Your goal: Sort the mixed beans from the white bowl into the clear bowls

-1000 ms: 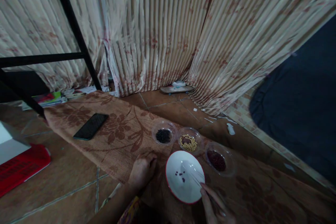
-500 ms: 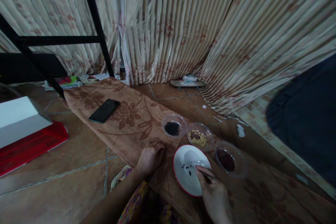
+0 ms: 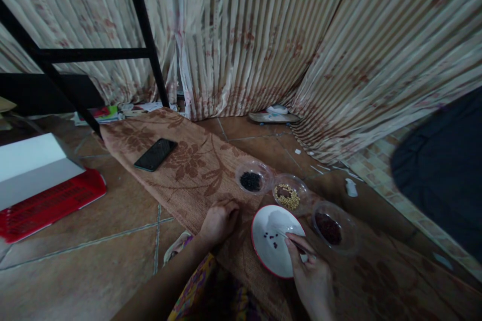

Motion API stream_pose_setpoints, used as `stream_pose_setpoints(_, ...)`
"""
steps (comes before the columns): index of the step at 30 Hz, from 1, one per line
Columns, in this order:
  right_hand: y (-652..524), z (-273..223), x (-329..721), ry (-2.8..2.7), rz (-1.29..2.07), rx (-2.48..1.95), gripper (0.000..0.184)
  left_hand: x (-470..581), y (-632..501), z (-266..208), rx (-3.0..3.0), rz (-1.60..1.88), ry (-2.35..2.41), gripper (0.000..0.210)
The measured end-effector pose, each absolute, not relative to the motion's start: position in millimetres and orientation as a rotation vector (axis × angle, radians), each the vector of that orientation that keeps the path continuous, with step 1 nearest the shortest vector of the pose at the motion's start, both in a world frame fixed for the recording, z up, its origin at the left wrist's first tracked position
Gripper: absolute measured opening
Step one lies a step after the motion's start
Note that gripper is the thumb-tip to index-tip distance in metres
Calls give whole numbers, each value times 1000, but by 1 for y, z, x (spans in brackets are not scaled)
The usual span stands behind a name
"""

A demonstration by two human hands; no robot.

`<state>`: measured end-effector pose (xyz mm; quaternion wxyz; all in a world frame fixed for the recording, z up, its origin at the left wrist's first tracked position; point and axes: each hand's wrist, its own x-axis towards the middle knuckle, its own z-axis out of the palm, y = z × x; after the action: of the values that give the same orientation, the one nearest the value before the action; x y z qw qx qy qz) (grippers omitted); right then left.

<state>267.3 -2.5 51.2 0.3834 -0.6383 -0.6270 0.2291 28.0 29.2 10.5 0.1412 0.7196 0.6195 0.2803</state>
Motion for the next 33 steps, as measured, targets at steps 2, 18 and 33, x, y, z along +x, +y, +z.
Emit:
stream_pose_setpoints(2,-4,49,269,-1616,571,-1647,43,28,29,10,2082,810,1791,15)
stream_pose_setpoints(18,-6,44,275,-1714,521,-1591,40,28,29,7,2073,844,1780,14)
stream_pose_setpoints(33,-1,29,276,-1704,536,-1583,40,28,29,7,2067,821,1788,15)
